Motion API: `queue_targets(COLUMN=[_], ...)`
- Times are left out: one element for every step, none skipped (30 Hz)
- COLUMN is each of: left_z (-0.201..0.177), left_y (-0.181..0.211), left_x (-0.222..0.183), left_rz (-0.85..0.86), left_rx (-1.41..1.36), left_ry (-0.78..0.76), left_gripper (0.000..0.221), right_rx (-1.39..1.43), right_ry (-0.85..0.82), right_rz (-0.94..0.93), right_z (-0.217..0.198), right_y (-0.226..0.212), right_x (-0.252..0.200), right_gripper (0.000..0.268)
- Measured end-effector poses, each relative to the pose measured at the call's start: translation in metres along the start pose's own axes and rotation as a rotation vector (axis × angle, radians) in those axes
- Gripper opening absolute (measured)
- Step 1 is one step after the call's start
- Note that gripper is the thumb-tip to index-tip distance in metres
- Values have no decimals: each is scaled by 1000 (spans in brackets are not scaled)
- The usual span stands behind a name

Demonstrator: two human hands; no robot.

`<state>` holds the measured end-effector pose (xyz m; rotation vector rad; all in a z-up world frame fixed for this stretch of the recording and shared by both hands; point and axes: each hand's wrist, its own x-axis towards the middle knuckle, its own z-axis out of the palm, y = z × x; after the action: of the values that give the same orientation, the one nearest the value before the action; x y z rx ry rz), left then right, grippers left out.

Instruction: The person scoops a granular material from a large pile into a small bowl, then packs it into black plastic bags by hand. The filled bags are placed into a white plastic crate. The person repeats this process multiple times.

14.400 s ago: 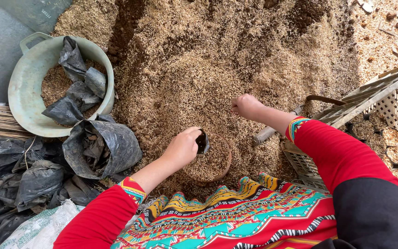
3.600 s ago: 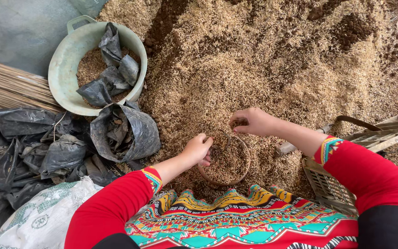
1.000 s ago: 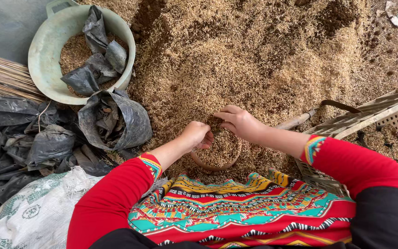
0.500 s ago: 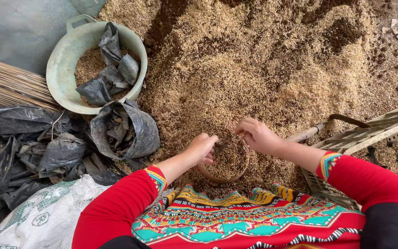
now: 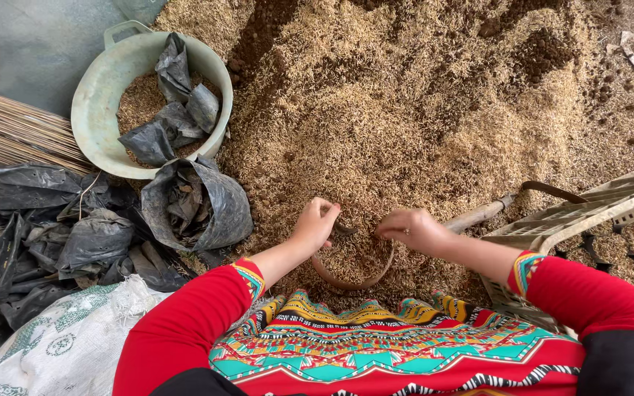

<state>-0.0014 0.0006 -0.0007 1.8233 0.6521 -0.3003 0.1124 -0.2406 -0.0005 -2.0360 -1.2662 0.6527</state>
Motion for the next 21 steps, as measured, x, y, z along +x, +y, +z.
queue_targets(left_z=[-1, -1, -2, -4, -4, -4, -3, -2, -2, -1, 1, 2, 4, 6, 7, 7, 8, 7, 6, 6, 8], left_y=[0, -1, -1, -1, -2, -4, -5, -7, -9, -12, -15, -16, -18, -19, -20, -20, -19, -19, -19, -19, -18], left_x=[0, 0, 1, 4, 6, 8, 10, 11, 13, 13, 13, 13, 13, 12, 11, 11, 11, 10, 8, 6, 3], left_rz=[-32, -64, -38, -13, 13, 112, 212, 312, 337, 360, 383, 372, 361, 350, 357, 367, 377, 338, 299, 259, 289], left_rx=[26, 53, 101, 152, 203, 228, 252, 276, 264, 252, 240, 250, 261, 270, 260, 253, 246, 191, 136, 81, 66], left_ry=[-7, -17, -36, -58, -81, -41, -1, 41, 49, 57, 66, 68, 70, 73, 86, 97, 108, 81, 54, 23, 34], left_gripper=[39, 40, 38, 36, 35, 31, 28, 25, 23, 21, 19, 19, 19, 20, 20, 21, 22, 22, 22, 22, 22], right_rx=[-6, -13, -19, -27, -34, -43, -59, -73, -88, -144, -199, -255, -343, -431, -519, -479, -438, -398, -442, -486, -531], right_ry=[11, 23, 34, 68, 101, 135, 123, 111, 99, 93, 88, 81, 88, 94, 99, 96, 92, 92, 90, 87, 83], right_rz=[-17, -33, -48, -109, -170, -233, -209, -188, -166, -170, -173, -178, -246, -314, -383, -369, -355, -341, -382, -419, -455], right_z=[-9, -18, -25, -27, -27, -26, -24, -19, -15, -10, -3, 1, 4, 6, 7, 9, 10, 11, 14, 17, 20], right_y=[-6, -13, -21, -30, -37, -44, -49, -52, -54, -54, -53, -52, -50, -48, -46, -45, -44, -43, -44, -45, -45], right_x=[8, 15, 23, 31, 38, 44, 48, 55, 59, 62, 64, 65, 65, 63, 62, 60, 59, 57, 55, 50, 47], right_gripper=[18, 19, 21, 24, 27, 31, 30, 29, 29, 27, 25, 24, 31, 40, 48, 44, 40, 36, 42, 47, 53])
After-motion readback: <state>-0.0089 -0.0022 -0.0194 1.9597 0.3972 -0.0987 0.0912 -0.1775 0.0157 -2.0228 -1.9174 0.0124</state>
